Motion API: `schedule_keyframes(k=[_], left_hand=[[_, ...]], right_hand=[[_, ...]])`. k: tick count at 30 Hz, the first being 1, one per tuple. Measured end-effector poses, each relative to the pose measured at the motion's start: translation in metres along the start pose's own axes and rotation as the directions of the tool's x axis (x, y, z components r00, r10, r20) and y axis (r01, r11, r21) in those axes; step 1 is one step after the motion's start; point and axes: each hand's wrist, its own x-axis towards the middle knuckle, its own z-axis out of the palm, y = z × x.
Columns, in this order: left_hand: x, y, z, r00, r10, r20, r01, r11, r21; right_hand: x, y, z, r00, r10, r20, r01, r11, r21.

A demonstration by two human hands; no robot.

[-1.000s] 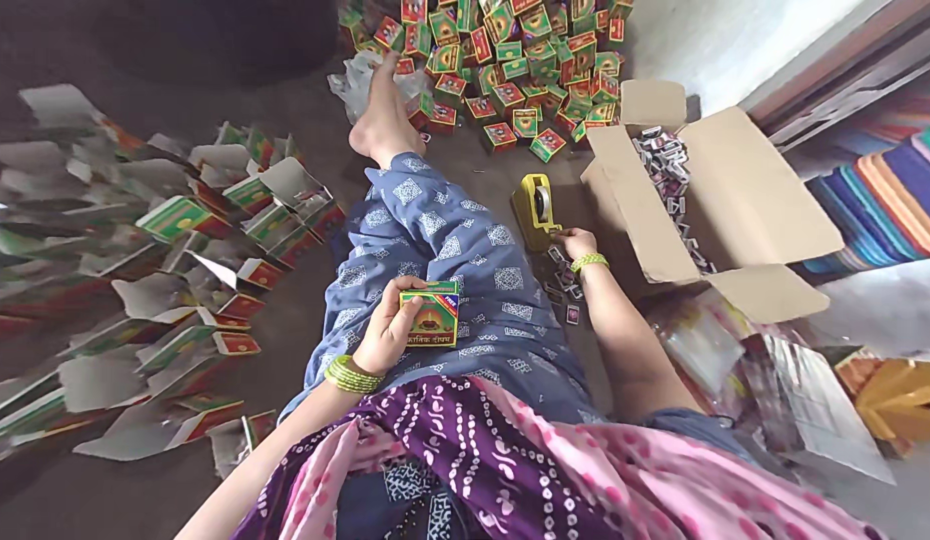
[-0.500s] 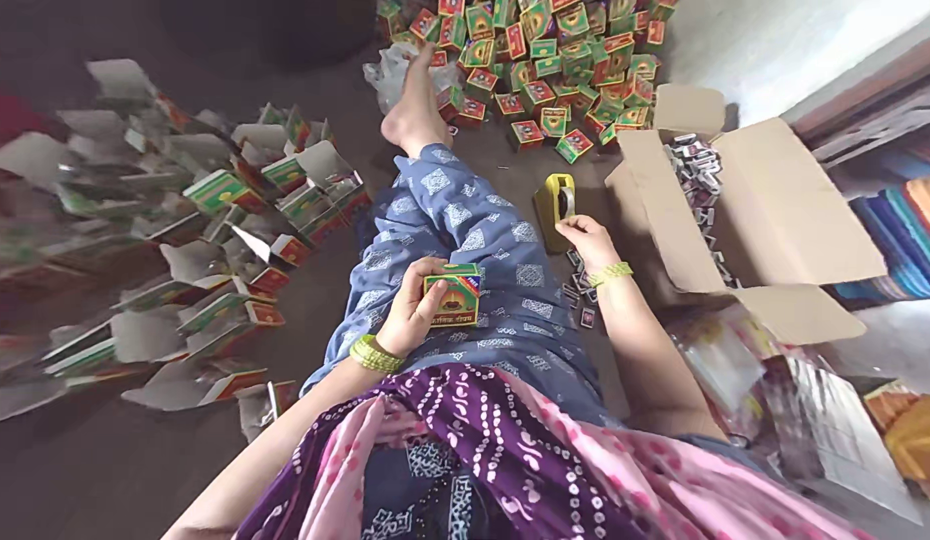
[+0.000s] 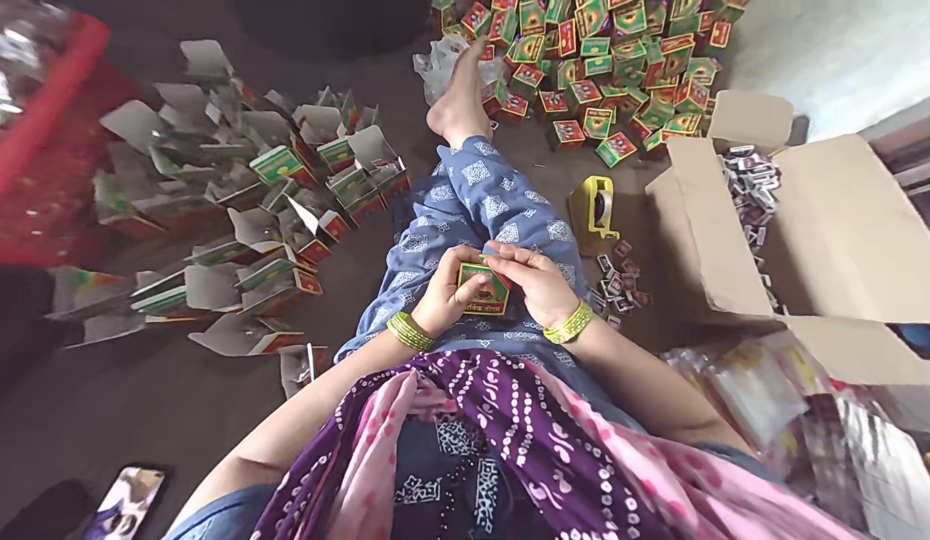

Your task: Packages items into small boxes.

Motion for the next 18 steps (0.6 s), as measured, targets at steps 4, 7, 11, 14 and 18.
schedule_keyframes(k=[4, 7, 11, 14, 18], left_hand=[[0.0, 0.004, 0.002, 1.0, 0.009, 0.011, -0.01, 0.999, 0.033], [-0.001, 0.003, 0.003, 1.0, 0.005, 0.01, -0.005, 1.0, 0.02], [-0.005, 0.011, 0.0, 0.999, -0.019, 0.044, 0.015, 0.996, 0.093], [-0.006, 0.019, -0.011, 0.995, -0.029, 0.091, 0.019, 0.994, 0.108], [-0.002, 0.027, -0.044, 0.995, -0.097, 0.004, 0.095, 0.99, 0.108]], right_hand=[[0.005, 0.009, 0.0, 0.996, -0.043, -0.073, 0.035, 0.994, -0.1], [0.008, 0.013, 0.0, 0.986, -0.06, -0.158, 0.039, 0.99, -0.137], [0.014, 0.015, -0.003, 0.97, -0.152, -0.188, 0.12, 0.978, -0.173], [0.01, 0.023, -0.009, 0.947, -0.31, 0.08, 0.319, 0.891, -0.324], [0.008, 0.034, -0.014, 0.854, -0.411, 0.319, 0.52, 0.684, -0.511]])
